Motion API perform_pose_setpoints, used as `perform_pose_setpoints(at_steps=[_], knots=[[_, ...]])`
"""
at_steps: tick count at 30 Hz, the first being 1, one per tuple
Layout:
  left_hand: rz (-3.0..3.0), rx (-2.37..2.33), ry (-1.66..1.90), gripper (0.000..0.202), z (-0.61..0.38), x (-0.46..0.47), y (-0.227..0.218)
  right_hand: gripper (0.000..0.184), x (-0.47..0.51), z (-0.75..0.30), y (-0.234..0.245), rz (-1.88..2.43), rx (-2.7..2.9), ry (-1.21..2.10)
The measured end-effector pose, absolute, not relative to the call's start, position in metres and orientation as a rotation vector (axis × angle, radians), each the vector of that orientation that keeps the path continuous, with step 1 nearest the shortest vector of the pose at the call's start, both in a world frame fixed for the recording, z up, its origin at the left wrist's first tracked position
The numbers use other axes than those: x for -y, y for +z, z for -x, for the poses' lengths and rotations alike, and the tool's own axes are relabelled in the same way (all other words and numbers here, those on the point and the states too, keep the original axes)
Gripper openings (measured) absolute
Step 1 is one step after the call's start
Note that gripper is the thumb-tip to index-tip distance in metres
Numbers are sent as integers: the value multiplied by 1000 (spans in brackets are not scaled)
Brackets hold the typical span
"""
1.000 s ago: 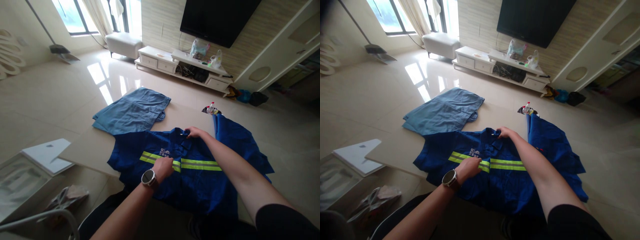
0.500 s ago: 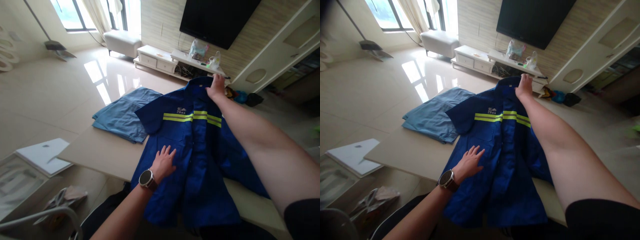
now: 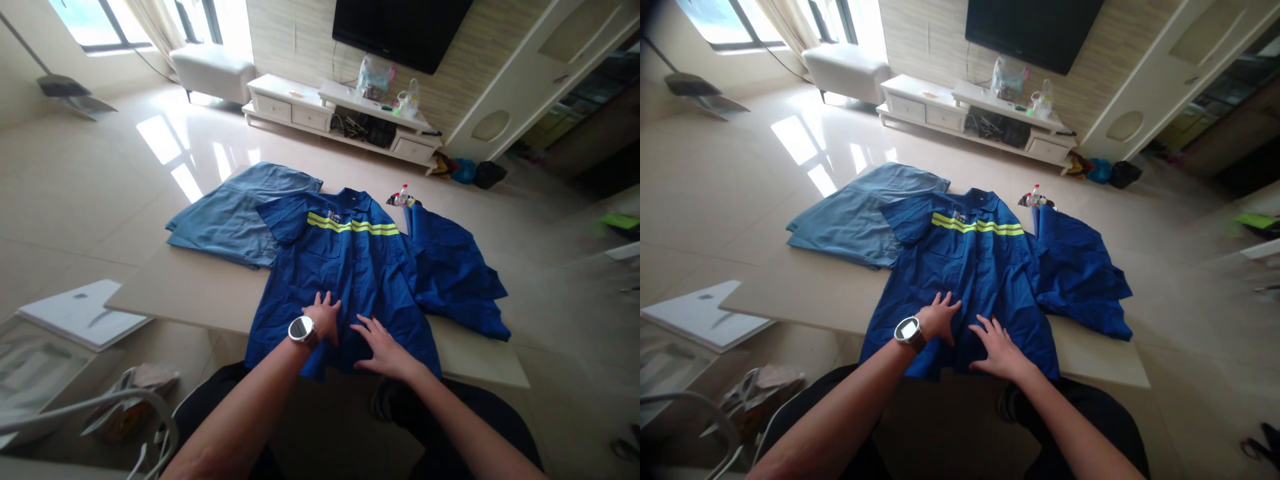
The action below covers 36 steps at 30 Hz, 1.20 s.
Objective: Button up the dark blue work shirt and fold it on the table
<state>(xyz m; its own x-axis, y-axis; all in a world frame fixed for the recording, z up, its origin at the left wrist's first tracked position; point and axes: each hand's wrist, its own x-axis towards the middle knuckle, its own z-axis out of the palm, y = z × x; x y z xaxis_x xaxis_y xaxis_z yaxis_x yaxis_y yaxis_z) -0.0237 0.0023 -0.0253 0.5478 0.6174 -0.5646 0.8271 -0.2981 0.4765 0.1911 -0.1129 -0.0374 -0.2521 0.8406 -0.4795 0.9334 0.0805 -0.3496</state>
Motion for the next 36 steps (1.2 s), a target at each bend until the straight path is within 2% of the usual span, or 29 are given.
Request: perform_pose_setpoints(at_steps=[2, 4, 8, 11, 16, 20, 25, 28, 32, 36], knots=[[-2072, -1204, -446, 131, 18, 2, -23, 101, 120, -186, -43, -1821, -2156, -858], [-2169, -1234, -441, 117, 13, 6, -18, 99, 116, -180, -42, -1870, -2186, -758], [-2292, -1265, -380, 38, 11, -2, -8, 74, 112, -161, -36, -1769, -2472, -662], [-2123, -1146, -508, 8, 17, -23, -1, 55, 114, -151, -33, -1570, -2571, -697], [-1702, -928, -282, 15, 34, -54, 5, 36, 108, -161, -25, -1660, -2568, -723], [-1970, -1245, -448, 5, 39, -52, -2, 27, 99, -182, -15, -1889, -2531, -814], [-2245, -1345, -396, 11, 30, -33, -6, 27, 94, -204, -14, -2125, -2276, -838], [-2312, -1247, -366, 6, 17, -18, -1, 7, 91, -217, -18, -2112, -2157, -874], [-2365, -1301, -396, 21, 1, -1, 0, 21, 86, -229, -23, -2075, -2147, -982], [-2335, -1365, -449, 41, -6, 4, -10, 11, 84, -234, -23, -2050, -2136, -918]])
